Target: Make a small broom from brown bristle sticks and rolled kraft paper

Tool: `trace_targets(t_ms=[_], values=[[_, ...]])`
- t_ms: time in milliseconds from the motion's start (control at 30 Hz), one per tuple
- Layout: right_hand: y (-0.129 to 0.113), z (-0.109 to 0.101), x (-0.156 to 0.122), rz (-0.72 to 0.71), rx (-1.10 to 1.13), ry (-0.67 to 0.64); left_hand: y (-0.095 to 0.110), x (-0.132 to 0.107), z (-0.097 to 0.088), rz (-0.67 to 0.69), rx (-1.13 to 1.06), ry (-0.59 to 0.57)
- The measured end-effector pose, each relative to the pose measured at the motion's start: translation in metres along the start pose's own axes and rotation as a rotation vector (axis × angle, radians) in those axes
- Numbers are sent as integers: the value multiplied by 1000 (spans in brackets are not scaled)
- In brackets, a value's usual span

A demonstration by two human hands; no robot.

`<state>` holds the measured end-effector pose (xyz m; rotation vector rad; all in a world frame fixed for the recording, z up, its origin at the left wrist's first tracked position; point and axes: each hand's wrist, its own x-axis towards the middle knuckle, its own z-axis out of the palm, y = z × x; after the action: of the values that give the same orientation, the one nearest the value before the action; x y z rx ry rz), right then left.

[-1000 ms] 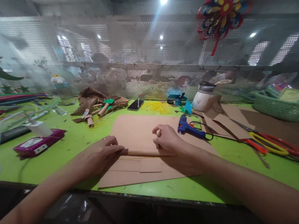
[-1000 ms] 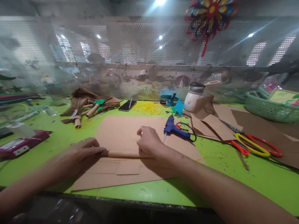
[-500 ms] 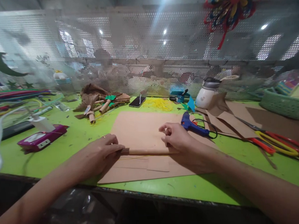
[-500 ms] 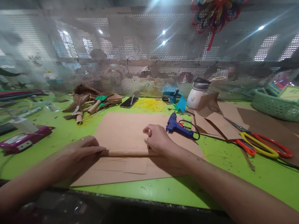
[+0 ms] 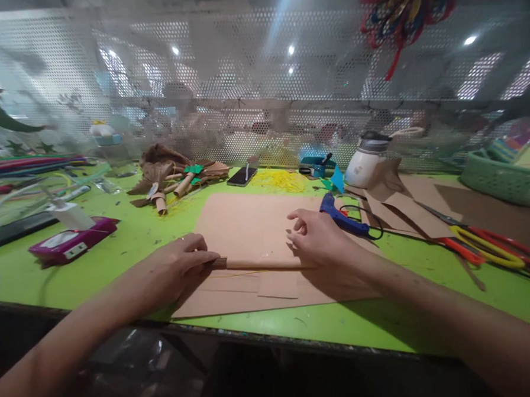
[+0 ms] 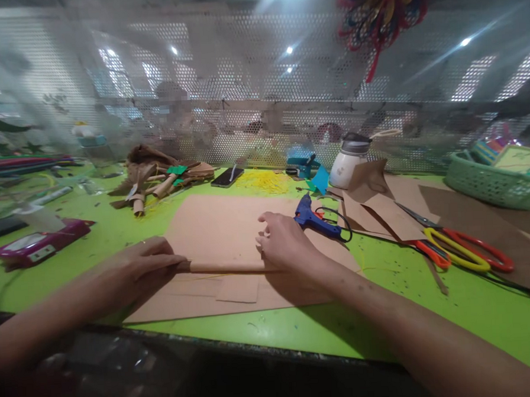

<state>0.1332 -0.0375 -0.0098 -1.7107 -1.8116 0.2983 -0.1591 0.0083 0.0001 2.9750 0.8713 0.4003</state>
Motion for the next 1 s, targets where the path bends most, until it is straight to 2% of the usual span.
trace_targets(t_ms=[67,100,167,200,267,400,567,700,833,1000], values=[[-10,-12,-12,-91,-26,14,1,0,-1,-1,17,-46],[-16,-18,-19,-223,-38,-26,1,0,-1,-6,18,-57],[-26,-26,-34,-489,-81,-238,2,0,-1,-12,20,-50],[-30,-29,-41,-555,-131,-300,2,0,-1,-10,22,-51],[-35,-29,-52,-629,-230,-323,2,0,-1,-12,27,-65],[-34,-19,-62,-693,-388,-250,2,0,2,-14,36,-70],[-27,-12,-62,-791,-469,-313,1,-1,3,9,47,-29],[-27,-16,-64,-773,-559,-314,2,-1,1,5,36,-58],[-37,-18,-70,-779,-663,-328,7,3,-1,15,44,-26],[-39,-10,-72,-713,-615,-260,10,3,-3,-8,40,-52]])
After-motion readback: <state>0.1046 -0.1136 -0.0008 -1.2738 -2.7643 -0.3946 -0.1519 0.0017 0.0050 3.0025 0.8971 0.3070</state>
